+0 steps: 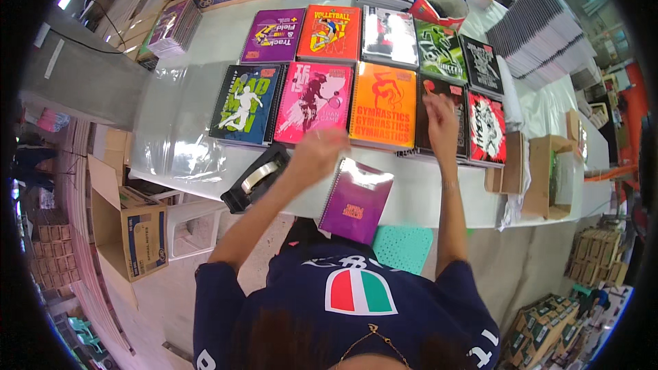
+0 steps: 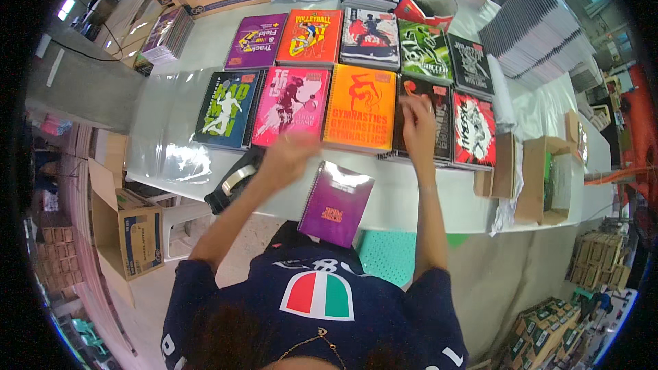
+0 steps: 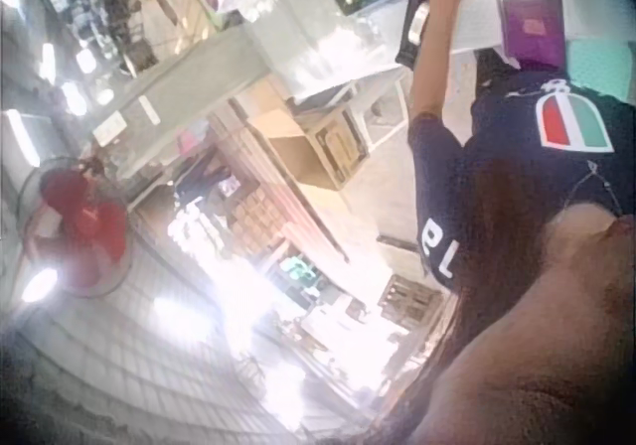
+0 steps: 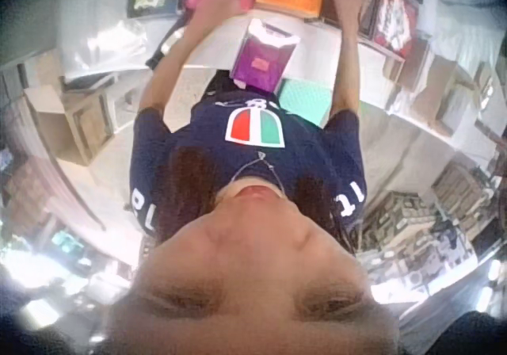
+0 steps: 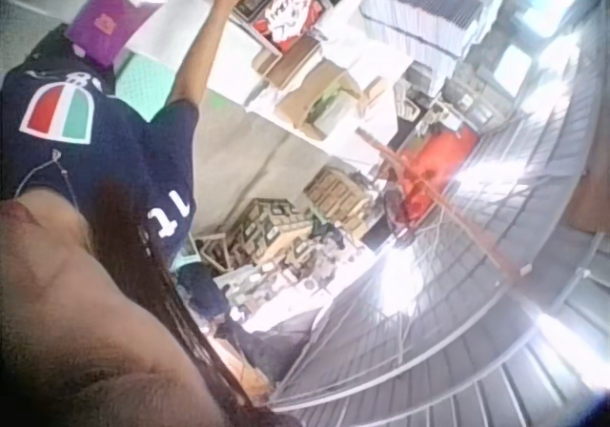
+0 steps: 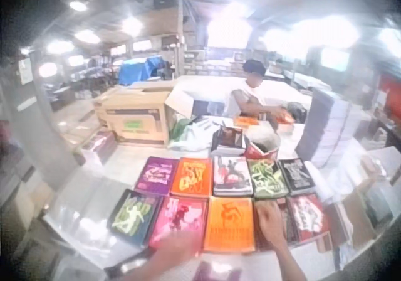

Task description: The person sorts through stacks of notebooks with various sports-themed covers, gathers them into a single stack, and places the stack into a plastic bag.

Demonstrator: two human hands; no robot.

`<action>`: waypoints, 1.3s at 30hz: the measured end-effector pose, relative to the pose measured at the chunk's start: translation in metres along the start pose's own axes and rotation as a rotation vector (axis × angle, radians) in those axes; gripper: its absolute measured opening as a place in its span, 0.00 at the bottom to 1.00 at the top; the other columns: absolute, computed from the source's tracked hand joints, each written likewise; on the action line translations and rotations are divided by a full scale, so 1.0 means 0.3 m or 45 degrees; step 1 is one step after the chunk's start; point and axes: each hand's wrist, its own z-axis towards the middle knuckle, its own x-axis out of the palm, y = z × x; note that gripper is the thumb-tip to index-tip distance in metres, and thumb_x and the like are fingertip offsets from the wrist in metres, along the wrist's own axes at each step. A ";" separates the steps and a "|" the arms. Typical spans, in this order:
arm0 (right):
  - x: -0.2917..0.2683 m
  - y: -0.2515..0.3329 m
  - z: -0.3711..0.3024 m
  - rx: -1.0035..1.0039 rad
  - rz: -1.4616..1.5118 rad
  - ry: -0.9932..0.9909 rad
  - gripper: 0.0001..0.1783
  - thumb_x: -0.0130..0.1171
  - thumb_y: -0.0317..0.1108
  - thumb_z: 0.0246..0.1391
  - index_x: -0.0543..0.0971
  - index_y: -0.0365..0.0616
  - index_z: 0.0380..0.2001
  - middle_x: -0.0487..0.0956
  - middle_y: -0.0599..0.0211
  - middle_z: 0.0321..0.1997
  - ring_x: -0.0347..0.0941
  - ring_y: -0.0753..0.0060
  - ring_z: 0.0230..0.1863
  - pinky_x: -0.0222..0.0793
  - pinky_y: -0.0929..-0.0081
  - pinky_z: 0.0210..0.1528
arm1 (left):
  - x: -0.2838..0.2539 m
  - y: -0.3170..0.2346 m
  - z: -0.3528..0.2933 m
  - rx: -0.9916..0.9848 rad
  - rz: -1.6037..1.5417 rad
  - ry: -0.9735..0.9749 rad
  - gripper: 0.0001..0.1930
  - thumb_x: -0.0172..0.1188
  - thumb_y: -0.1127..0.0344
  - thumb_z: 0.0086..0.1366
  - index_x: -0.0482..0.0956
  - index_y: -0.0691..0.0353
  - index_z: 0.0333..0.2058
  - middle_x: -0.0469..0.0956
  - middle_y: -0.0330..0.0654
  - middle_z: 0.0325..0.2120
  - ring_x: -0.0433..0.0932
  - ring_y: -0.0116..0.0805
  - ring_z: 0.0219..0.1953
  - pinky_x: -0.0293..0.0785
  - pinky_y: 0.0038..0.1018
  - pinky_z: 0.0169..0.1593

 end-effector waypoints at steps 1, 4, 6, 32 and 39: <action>0.044 -0.011 0.108 0.054 0.007 -0.002 0.09 0.53 0.24 0.55 0.78 0.38 0.39 0.75 0.57 0.37 0.72 0.60 0.39 0.67 0.70 0.41 | -0.025 0.071 0.107 0.011 0.089 -0.110 0.08 0.54 0.75 0.54 0.77 0.60 0.33 0.77 0.43 0.36 0.76 0.44 0.38 0.70 0.40 0.44; 0.205 -0.160 0.373 0.067 -0.309 -0.095 0.25 0.64 0.43 0.49 0.75 0.38 0.46 0.74 0.47 0.41 0.72 0.50 0.43 0.69 0.60 0.43 | -0.026 0.357 0.375 -0.516 0.236 -0.316 0.20 0.58 0.55 0.60 0.73 0.61 0.47 0.73 0.50 0.43 0.73 0.50 0.43 0.71 0.43 0.46; 0.323 -0.175 0.455 0.167 -0.716 -0.129 0.37 0.69 0.53 0.43 0.72 0.37 0.49 0.73 0.41 0.43 0.71 0.43 0.45 0.70 0.56 0.44 | -0.010 0.519 0.476 -0.902 0.427 -0.227 0.34 0.62 0.45 0.55 0.69 0.65 0.52 0.67 0.56 0.51 0.68 0.53 0.53 0.68 0.46 0.51; -0.467 0.128 0.121 0.152 0.104 -0.962 0.13 0.63 0.31 0.54 0.75 0.39 0.41 0.78 0.66 0.39 0.72 0.76 0.38 0.68 0.77 0.42 | -0.020 1.132 0.835 -0.604 0.011 -0.318 0.34 0.72 0.49 0.48 0.71 0.64 0.48 0.76 0.51 0.43 0.76 0.43 0.44 0.73 0.35 0.47; -0.673 0.315 -0.231 0.342 0.385 -0.660 0.16 0.57 0.29 0.58 0.72 0.41 0.50 0.76 0.67 0.42 0.73 0.78 0.38 0.72 0.80 0.39 | -0.411 0.453 0.890 -0.265 -0.130 -0.868 0.16 0.52 0.58 0.67 0.71 0.64 0.46 0.75 0.46 0.40 0.74 0.38 0.42 0.69 0.32 0.47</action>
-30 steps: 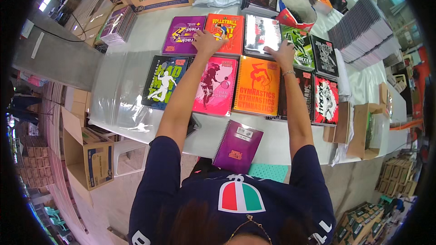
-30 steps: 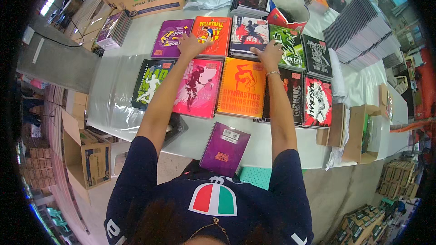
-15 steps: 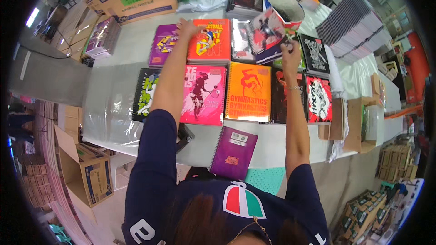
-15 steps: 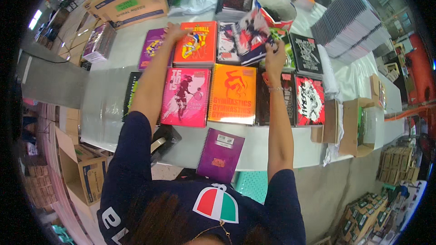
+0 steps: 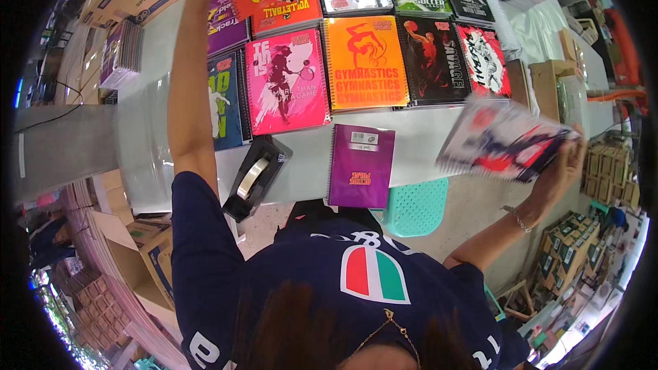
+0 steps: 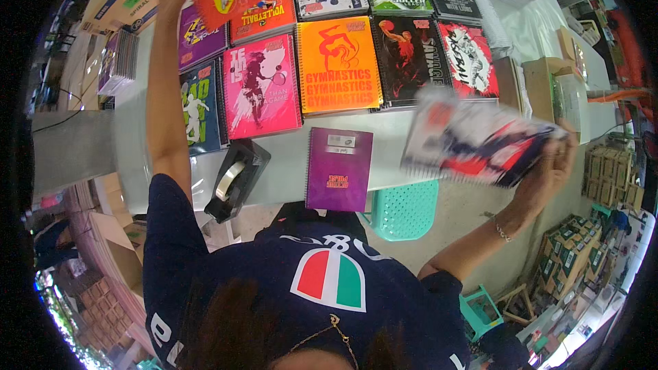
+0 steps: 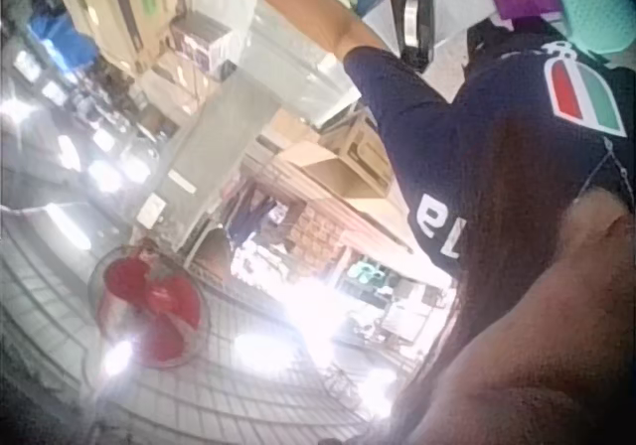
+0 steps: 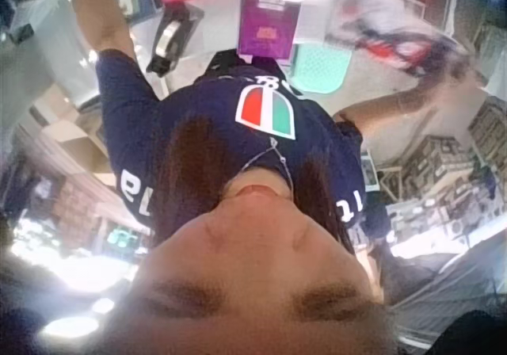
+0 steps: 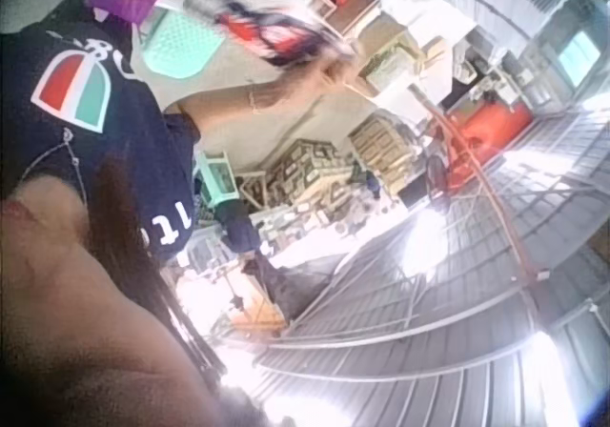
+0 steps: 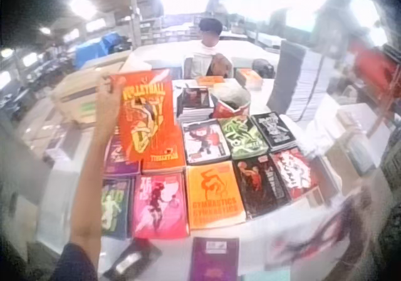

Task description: The person sorts through stacks of notebooks with various sports-themed covers, gathers them into a single stack, and places the stack into a plastic bag.

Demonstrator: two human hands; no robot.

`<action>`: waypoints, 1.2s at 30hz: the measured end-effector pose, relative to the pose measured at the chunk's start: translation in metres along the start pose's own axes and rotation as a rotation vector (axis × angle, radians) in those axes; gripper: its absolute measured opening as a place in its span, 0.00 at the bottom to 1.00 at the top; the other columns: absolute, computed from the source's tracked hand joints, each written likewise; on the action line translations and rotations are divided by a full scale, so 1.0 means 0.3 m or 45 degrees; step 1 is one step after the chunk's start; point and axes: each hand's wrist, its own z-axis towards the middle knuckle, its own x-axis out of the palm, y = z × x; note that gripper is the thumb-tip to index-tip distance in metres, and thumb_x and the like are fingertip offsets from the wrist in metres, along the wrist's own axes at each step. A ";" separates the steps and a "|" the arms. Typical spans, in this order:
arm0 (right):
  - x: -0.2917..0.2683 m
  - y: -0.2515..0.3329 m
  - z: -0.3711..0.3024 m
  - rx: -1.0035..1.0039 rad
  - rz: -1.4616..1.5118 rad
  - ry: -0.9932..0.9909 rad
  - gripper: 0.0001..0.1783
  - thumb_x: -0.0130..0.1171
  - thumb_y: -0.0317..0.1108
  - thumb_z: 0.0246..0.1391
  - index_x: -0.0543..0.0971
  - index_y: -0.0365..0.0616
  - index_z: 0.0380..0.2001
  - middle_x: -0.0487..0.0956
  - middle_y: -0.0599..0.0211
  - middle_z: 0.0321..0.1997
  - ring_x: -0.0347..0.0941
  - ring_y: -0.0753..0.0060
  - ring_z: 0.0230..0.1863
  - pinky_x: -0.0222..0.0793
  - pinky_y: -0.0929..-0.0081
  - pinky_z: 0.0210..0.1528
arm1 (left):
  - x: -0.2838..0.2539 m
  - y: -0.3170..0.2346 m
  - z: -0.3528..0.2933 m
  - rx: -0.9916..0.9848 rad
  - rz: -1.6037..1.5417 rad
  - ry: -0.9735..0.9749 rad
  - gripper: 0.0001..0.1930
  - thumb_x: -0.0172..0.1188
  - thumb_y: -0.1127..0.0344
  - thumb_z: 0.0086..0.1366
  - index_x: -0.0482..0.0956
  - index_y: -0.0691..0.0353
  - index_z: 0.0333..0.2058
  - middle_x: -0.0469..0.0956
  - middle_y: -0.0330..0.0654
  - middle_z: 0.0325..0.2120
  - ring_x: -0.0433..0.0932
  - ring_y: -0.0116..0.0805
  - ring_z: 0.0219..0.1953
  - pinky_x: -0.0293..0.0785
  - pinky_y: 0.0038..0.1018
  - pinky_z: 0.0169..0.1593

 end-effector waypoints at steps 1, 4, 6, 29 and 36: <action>-0.021 -0.026 -0.034 0.131 -0.138 0.092 0.18 0.58 0.30 0.57 0.73 0.39 0.50 0.76 0.69 0.43 0.73 0.79 0.37 0.72 0.80 0.39 | -0.083 -0.059 0.001 0.066 -0.101 0.022 0.18 0.54 0.57 0.66 0.70 0.65 0.48 0.75 0.47 0.40 0.74 0.40 0.43 0.69 0.32 0.48; 0.222 -0.093 -0.098 0.259 -0.322 0.874 0.21 0.62 0.29 0.49 0.77 0.41 0.48 0.78 0.67 0.46 0.73 0.76 0.41 0.69 0.76 0.47 | -0.213 -0.329 -0.138 0.200 0.241 -0.222 0.25 0.59 0.53 0.63 0.69 0.66 0.51 0.75 0.49 0.43 0.74 0.41 0.45 0.70 0.31 0.49; 0.397 -0.187 -0.158 0.135 -0.266 1.078 0.23 0.63 0.28 0.46 0.77 0.44 0.50 0.79 0.61 0.47 0.74 0.68 0.45 0.67 0.69 0.51 | -0.311 -0.301 -0.161 -0.168 -0.483 0.077 0.23 0.60 0.58 0.63 0.65 0.66 0.51 0.72 0.50 0.47 0.77 0.37 0.42 0.76 0.28 0.44; 0.208 -1.159 0.846 0.147 -1.005 0.299 0.30 0.64 0.55 0.45 0.80 0.34 0.36 0.80 0.40 0.37 0.76 0.45 0.40 0.69 0.56 0.44 | 0.956 -0.124 -0.640 -0.409 0.773 0.967 0.56 0.62 0.26 0.41 0.63 0.67 0.58 0.57 0.59 0.57 0.57 0.59 0.60 0.54 0.53 0.59; 0.241 -1.089 0.874 -0.144 -0.801 -0.028 0.17 0.59 0.39 0.51 0.76 0.34 0.37 0.79 0.47 0.34 0.76 0.53 0.39 0.69 0.66 0.43 | 1.029 -0.002 -0.486 -0.701 0.612 0.912 0.55 0.72 0.39 0.42 0.57 0.71 0.60 0.56 0.57 0.58 0.57 0.54 0.62 0.63 0.42 0.60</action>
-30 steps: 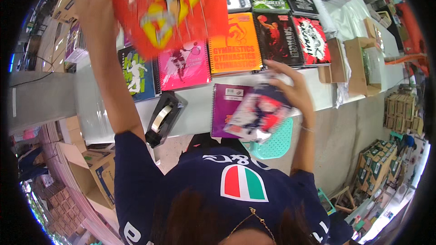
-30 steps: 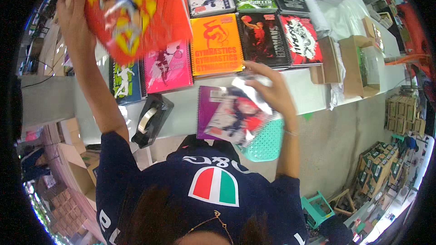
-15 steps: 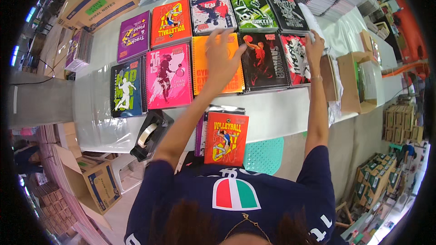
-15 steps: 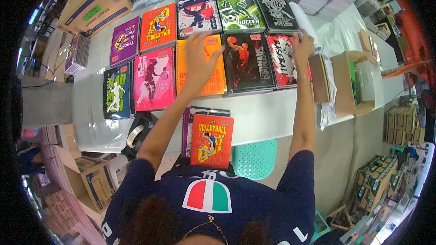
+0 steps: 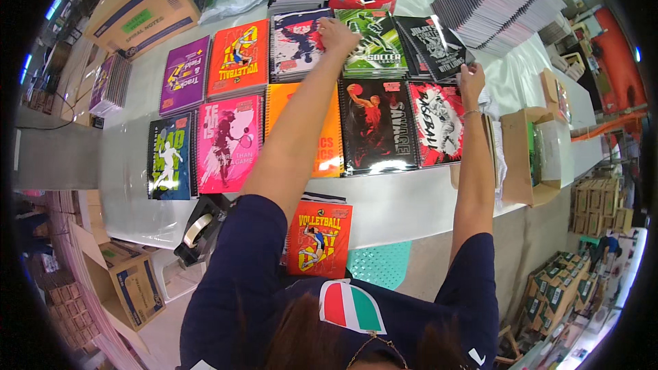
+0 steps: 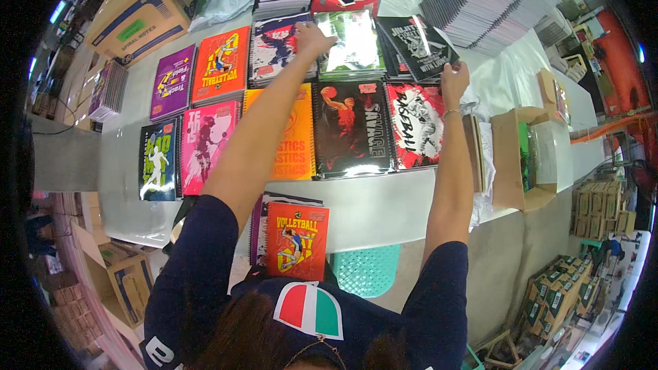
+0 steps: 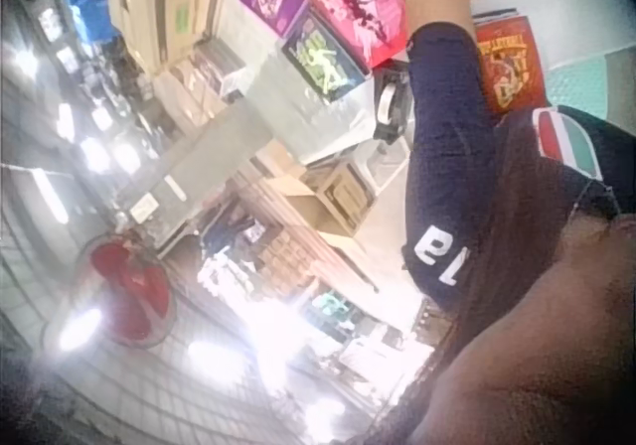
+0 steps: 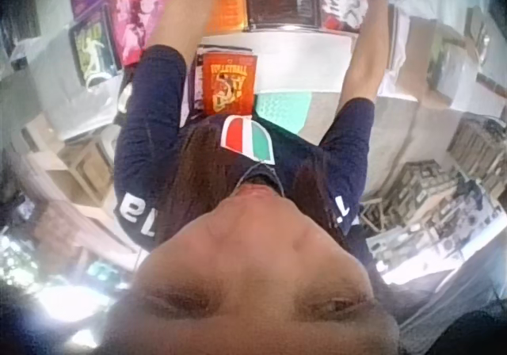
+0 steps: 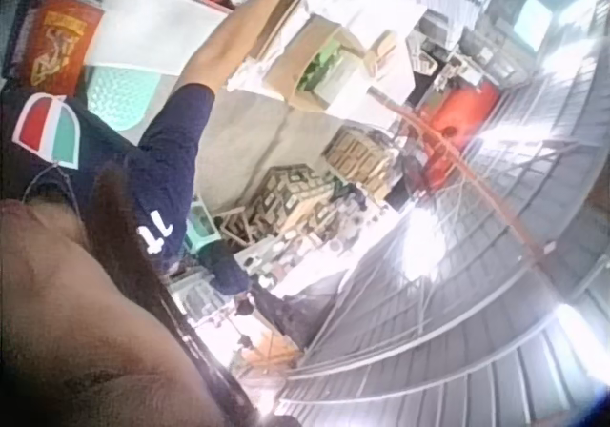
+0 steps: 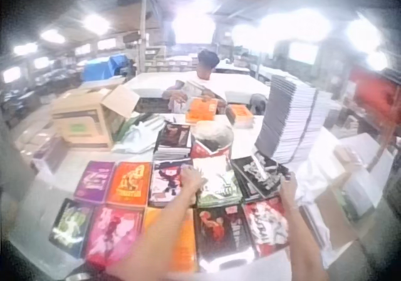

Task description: The person sorts through stacks of notebooks with various sports-themed covers, gathers them into a single stack, and places the stack into a plastic bag.

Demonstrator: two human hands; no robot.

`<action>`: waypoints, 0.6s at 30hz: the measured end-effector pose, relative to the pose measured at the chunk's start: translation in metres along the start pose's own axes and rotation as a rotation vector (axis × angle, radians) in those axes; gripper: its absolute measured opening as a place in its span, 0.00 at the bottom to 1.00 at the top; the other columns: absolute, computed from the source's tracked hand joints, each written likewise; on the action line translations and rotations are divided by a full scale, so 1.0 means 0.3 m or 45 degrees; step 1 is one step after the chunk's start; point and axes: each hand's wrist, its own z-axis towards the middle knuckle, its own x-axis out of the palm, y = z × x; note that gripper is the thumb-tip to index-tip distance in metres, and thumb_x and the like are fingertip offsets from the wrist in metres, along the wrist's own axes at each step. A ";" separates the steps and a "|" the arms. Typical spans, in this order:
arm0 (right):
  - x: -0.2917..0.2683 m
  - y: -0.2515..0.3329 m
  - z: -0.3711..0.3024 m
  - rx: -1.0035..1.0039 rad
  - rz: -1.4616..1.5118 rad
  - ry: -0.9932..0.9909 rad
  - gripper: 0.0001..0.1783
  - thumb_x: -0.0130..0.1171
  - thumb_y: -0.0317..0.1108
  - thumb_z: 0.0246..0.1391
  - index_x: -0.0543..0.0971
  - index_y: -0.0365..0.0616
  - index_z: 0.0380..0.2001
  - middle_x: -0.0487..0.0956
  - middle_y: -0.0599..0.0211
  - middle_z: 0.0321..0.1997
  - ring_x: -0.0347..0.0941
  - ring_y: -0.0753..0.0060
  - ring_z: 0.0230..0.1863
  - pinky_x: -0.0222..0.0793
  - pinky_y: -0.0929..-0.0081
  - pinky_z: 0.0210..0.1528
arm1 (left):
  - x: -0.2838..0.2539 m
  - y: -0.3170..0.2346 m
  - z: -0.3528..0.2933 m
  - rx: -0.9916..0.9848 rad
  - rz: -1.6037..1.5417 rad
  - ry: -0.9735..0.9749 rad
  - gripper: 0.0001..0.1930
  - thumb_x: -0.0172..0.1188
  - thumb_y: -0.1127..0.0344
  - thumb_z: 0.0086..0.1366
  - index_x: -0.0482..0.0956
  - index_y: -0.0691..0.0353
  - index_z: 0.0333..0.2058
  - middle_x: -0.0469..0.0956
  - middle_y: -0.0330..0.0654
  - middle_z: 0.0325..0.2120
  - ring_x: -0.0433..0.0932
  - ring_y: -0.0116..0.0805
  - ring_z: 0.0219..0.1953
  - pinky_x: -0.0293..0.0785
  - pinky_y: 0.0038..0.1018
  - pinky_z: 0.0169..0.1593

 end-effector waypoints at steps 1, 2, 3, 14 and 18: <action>-0.006 0.033 -0.004 0.032 0.157 -0.065 0.17 0.57 0.38 0.52 0.75 0.34 0.39 0.79 0.48 0.34 0.75 0.54 0.38 0.69 0.65 0.43 | -0.020 0.015 0.030 0.001 0.082 0.119 0.58 0.74 0.39 0.39 0.56 0.71 0.60 0.55 0.55 0.59 0.58 0.52 0.62 0.64 0.40 0.60; -0.031 0.049 -0.006 0.067 0.304 -0.142 0.17 0.56 0.38 0.54 0.74 0.34 0.41 0.78 0.49 0.34 0.75 0.56 0.37 0.69 0.65 0.43 | -0.027 -0.005 0.044 -0.005 0.171 0.172 0.61 0.75 0.38 0.35 0.55 0.70 0.61 0.55 0.54 0.59 0.59 0.50 0.62 0.66 0.40 0.59; -0.070 0.064 -0.007 0.105 0.444 -0.225 0.17 0.54 0.37 0.55 0.73 0.34 0.43 0.78 0.50 0.34 0.75 0.57 0.37 0.68 0.65 0.43 | -0.027 -0.038 0.051 -0.005 0.264 0.229 0.64 0.77 0.37 0.30 0.54 0.68 0.61 0.54 0.52 0.59 0.61 0.48 0.61 0.68 0.39 0.58; -0.770 0.431 -0.309 0.101 0.967 -0.412 0.22 0.56 0.33 0.59 0.65 0.37 0.54 0.73 0.63 0.45 0.70 0.71 0.43 0.68 0.75 0.42 | 0.005 0.180 0.403 0.603 0.374 0.243 0.42 0.68 0.40 0.48 0.68 0.61 0.56 0.71 0.53 0.51 0.68 0.45 0.54 0.66 0.36 0.56; -1.030 0.304 -0.489 -0.068 1.101 0.014 0.23 0.57 0.40 0.60 0.66 0.42 0.53 0.73 0.59 0.46 0.70 0.66 0.45 0.69 0.69 0.46 | -0.070 0.115 0.417 0.402 0.505 0.740 0.45 0.71 0.46 0.47 0.60 0.54 0.60 0.67 0.54 0.55 0.73 0.47 0.48 0.73 0.42 0.48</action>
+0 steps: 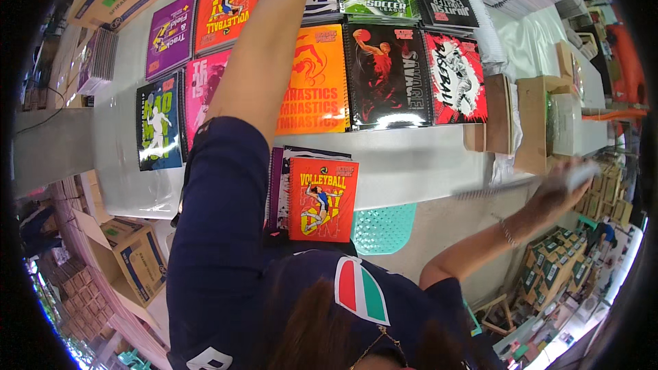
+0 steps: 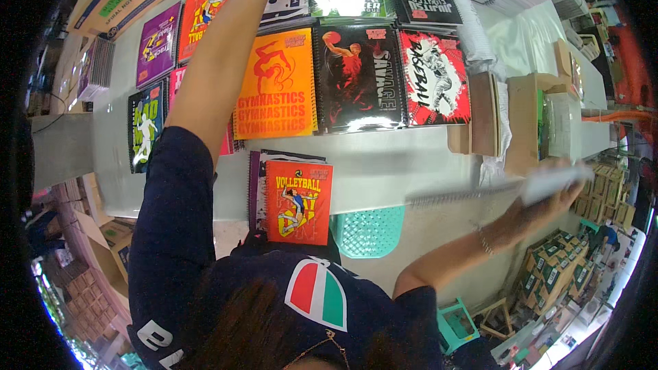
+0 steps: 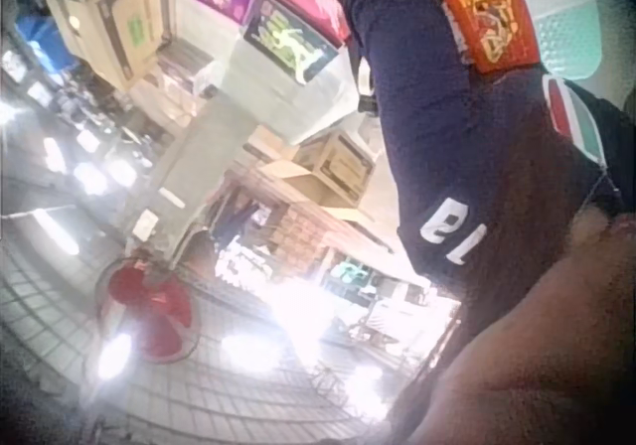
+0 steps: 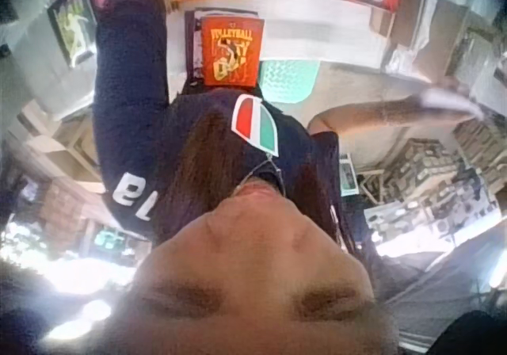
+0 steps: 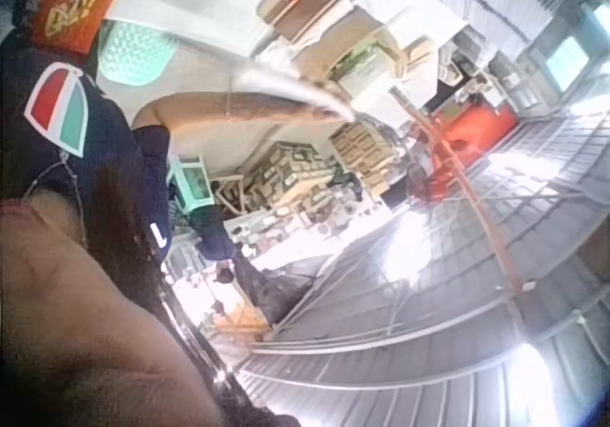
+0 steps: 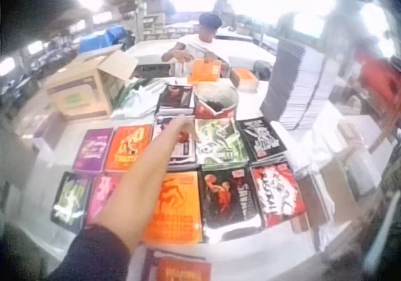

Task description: The person sorts through stacks of notebooks with various sports-themed covers, gathers them into a single stack, and places the stack into a plastic bag.

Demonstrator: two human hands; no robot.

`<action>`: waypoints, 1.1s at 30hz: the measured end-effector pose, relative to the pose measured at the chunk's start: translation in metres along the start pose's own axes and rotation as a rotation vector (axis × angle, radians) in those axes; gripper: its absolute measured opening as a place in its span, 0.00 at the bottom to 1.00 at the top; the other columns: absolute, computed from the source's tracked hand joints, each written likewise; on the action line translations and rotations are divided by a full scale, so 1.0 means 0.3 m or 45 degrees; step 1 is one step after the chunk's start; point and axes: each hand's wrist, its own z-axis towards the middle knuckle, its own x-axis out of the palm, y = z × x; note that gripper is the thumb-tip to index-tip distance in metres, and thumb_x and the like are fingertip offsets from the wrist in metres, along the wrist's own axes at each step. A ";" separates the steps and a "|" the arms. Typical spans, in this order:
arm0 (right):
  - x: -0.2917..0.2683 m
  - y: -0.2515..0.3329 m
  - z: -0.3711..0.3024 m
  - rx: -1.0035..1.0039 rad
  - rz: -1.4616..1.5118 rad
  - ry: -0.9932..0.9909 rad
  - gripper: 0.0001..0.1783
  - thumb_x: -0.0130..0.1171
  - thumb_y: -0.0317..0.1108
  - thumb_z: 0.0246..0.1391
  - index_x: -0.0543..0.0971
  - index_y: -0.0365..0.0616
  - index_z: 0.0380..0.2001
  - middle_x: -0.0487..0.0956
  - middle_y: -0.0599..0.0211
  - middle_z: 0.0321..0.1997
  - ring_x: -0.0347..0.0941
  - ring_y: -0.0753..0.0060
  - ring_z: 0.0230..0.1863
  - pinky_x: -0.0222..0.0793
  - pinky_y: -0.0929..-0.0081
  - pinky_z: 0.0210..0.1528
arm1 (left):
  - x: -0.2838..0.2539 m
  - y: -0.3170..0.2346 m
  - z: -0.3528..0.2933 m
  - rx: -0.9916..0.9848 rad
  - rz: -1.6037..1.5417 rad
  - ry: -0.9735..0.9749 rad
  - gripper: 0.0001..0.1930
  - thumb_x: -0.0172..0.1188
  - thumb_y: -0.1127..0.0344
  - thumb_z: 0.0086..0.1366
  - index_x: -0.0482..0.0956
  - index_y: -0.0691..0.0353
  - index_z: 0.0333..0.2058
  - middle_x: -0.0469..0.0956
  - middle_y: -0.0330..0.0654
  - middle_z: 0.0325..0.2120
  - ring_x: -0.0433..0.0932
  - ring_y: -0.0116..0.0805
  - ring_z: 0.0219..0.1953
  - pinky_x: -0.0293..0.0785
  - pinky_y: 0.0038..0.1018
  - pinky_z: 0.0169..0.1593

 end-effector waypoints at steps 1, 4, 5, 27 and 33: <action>-0.067 0.028 -0.021 0.192 0.178 0.145 0.23 0.56 0.41 0.59 0.67 0.43 0.53 0.73 0.60 0.44 0.71 0.66 0.43 0.70 0.70 0.44 | -0.002 -0.046 -0.028 -0.017 -0.075 0.010 0.47 0.72 0.46 0.46 0.57 0.52 0.61 0.65 0.54 0.56 0.73 0.49 0.48 0.73 0.45 0.46; -0.156 0.043 -0.134 0.522 0.492 0.469 0.23 0.57 0.44 0.59 0.67 0.46 0.53 0.71 0.63 0.39 0.71 0.68 0.38 0.71 0.72 0.40 | -0.021 -0.146 -0.183 -0.082 -0.374 -0.023 0.54 0.73 0.45 0.43 0.48 0.45 0.65 0.60 0.54 0.60 0.72 0.56 0.48 0.74 0.54 0.42; -0.073 0.020 -0.216 0.376 0.250 0.243 0.21 0.55 0.45 0.59 0.68 0.48 0.52 0.72 0.64 0.38 0.71 0.71 0.35 0.72 0.74 0.33 | -0.023 -0.172 -0.250 -0.118 -0.461 -0.051 0.57 0.74 0.45 0.42 0.45 0.43 0.66 0.58 0.55 0.62 0.72 0.58 0.48 0.74 0.57 0.40; 0.406 -0.325 -0.226 0.157 -0.914 0.310 0.09 0.54 0.22 0.54 0.80 0.39 0.37 0.78 0.61 0.41 0.73 0.64 0.45 0.66 0.71 0.50 | 0.045 -0.089 -0.019 0.281 -0.177 -0.950 0.29 0.70 0.58 0.44 0.73 0.65 0.45 0.76 0.57 0.40 0.76 0.51 0.44 0.72 0.39 0.49; 0.123 -0.620 -0.080 0.377 -1.054 0.179 0.20 0.61 0.40 0.53 0.78 0.39 0.46 0.77 0.53 0.44 0.73 0.58 0.45 0.66 0.65 0.52 | 0.088 -0.206 -0.096 0.557 -1.010 -1.042 0.20 0.61 0.68 0.53 0.70 0.63 0.45 0.76 0.54 0.37 0.74 0.48 0.43 0.70 0.39 0.47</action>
